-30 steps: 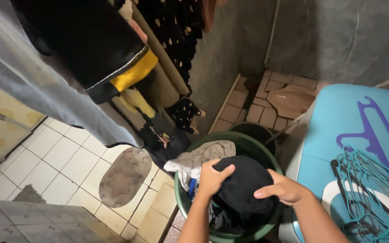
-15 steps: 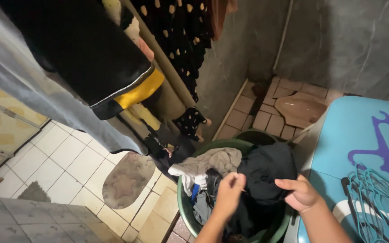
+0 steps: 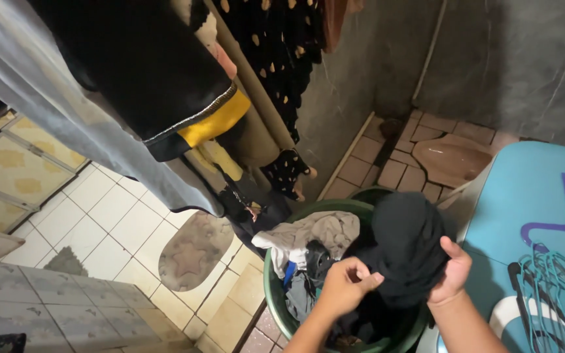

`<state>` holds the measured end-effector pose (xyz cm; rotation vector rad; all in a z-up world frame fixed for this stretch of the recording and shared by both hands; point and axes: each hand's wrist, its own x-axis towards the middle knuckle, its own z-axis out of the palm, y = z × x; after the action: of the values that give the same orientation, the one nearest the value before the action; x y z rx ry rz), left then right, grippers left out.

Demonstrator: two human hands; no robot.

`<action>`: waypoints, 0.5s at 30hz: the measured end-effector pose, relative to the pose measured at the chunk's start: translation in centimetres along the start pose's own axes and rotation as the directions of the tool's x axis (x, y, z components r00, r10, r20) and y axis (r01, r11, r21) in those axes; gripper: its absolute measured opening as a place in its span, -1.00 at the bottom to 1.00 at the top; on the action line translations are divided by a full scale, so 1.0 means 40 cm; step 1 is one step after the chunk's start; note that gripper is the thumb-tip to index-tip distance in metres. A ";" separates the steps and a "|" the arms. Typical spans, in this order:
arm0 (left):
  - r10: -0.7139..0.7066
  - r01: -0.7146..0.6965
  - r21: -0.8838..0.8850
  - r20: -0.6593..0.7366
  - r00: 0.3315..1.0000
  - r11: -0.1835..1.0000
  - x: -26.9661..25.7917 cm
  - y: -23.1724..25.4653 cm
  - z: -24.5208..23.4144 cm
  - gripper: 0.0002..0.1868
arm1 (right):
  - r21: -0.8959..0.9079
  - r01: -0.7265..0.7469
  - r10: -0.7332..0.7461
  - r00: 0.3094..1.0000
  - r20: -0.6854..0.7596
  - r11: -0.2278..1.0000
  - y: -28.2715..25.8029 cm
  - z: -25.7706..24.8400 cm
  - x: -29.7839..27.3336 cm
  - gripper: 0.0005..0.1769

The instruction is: Hanging clothes from a bucket onto plastic hangers.

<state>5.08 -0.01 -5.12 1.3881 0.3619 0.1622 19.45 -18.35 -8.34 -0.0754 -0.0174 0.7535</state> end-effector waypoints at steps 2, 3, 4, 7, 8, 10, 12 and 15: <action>0.051 -0.053 -0.016 -0.075 0.996 0.998 -0.010 0.055 0.003 -0.78 | -0.030 -0.017 0.018 1.000 0.025 0.999 -0.013 0.011 -0.009 -0.32; 0.096 -0.101 -0.027 -0.153 0.984 0.994 -0.019 0.081 0.004 -0.82 | -0.057 -0.037 0.039 0.998 0.045 0.998 -0.017 0.016 -0.015 -0.30; 0.097 -0.102 -0.029 -0.154 0.983 0.994 -0.030 0.101 0.009 -0.82 | -0.059 -0.038 0.041 0.998 0.045 0.998 -0.019 0.020 -0.020 -0.30; 0.284 -0.284 0.037 -0.263 0.922 0.958 -0.056 0.188 0.030 -0.88 | -0.161 -0.134 0.132 0.991 -0.022 0.978 -0.027 0.008 -0.033 -0.24; 0.371 -0.349 0.128 -0.238 0.898 0.928 -0.064 0.230 0.043 -0.82 | -0.207 -0.155 0.150 0.988 -0.038 0.966 -0.031 -0.016 -0.040 -0.24; 0.450 -0.407 0.216 -0.210 0.868 0.887 -0.075 0.265 0.058 -0.76 | -0.250 -0.181 0.171 0.983 -0.058 0.951 -0.020 -0.012 -0.053 -0.23; 0.333 -0.260 0.284 -0.248 0.910 0.923 -0.072 0.252 0.065 -0.64 | -0.275 -0.233 0.229 0.972 -0.044 0.933 0.004 0.045 -0.062 -0.20; 0.048 -0.006 0.197 -0.208 0.977 0.980 -0.061 0.187 0.040 -0.67 | -0.428 -0.210 0.213 0.976 -0.042 0.879 -0.025 0.003 -0.080 -0.20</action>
<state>4.10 -0.91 2.79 1.5746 0.5483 0.3060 17.82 -21.26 -8.11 -0.5060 -0.1856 0.9598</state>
